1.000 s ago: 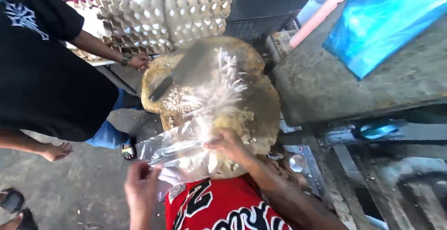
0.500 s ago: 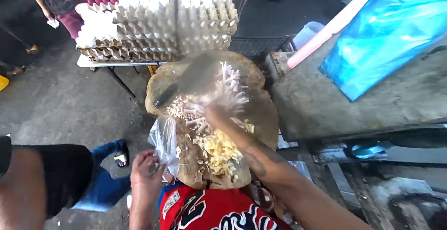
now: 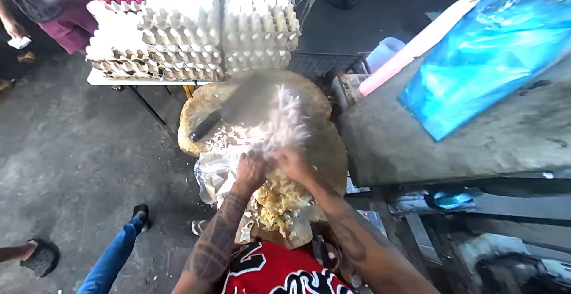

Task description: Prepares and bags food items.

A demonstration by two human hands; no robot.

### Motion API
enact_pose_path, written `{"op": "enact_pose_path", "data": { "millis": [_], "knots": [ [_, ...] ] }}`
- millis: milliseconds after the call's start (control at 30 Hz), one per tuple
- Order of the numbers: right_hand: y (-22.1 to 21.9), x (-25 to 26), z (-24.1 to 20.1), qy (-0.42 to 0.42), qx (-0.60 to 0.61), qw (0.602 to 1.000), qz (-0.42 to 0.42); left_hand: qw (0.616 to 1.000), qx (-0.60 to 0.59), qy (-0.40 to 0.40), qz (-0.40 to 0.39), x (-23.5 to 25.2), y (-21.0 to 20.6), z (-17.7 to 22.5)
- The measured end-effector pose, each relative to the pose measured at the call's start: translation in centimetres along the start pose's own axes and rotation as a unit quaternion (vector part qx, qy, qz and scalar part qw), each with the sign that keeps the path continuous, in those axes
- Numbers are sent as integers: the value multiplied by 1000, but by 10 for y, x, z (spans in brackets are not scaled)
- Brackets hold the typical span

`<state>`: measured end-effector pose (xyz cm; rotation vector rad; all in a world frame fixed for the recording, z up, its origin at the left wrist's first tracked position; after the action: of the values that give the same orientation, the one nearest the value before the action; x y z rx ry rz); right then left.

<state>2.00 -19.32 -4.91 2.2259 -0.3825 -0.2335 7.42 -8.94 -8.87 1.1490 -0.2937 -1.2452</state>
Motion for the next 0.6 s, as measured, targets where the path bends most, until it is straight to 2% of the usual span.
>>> {"op": "enact_pose_path", "data": {
  "millis": [67,100,133,200,233,267,367,433,533,600],
  "knots": [
    [16,-6,7,8,2,998,70,1000,-3,6,8,0,-4,-1],
    [24,-8,9,-6,7,997,76,1000,-8,5,14,0,-4,-2],
    [30,-6,11,-44,8,999,32,1000,-17,4,18,-1,-2,-3],
    [33,4,13,-132,-35,981,-141,996,-74,5,47,-9,10,-7],
    [35,10,13,-159,-63,965,-197,990,-120,10,69,-15,19,-11],
    [39,20,10,-167,-78,960,-210,981,-163,10,104,-22,29,-15],
    [41,68,0,-110,-75,982,-132,936,-265,11,231,-47,60,-30],
    [18,102,4,-76,-97,983,-138,922,-272,56,270,-56,69,-43],
    [-24,132,18,-68,-166,951,-253,945,-245,126,178,-53,70,-53],
    [-36,140,22,-38,-177,944,-274,951,-236,145,138,-50,68,-57]
  ]
}}
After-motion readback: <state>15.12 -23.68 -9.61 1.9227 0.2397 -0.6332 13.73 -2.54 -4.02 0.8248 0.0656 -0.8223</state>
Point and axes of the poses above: each hand's wrist, its own x-axis towards the middle knuckle, its own y-axis out of the back of the hand, z = x × y, the point moved 8 cm from there along x, towards the middle knuckle, and after that the axes turned 1 degree about -z, right-handed, at the moved point
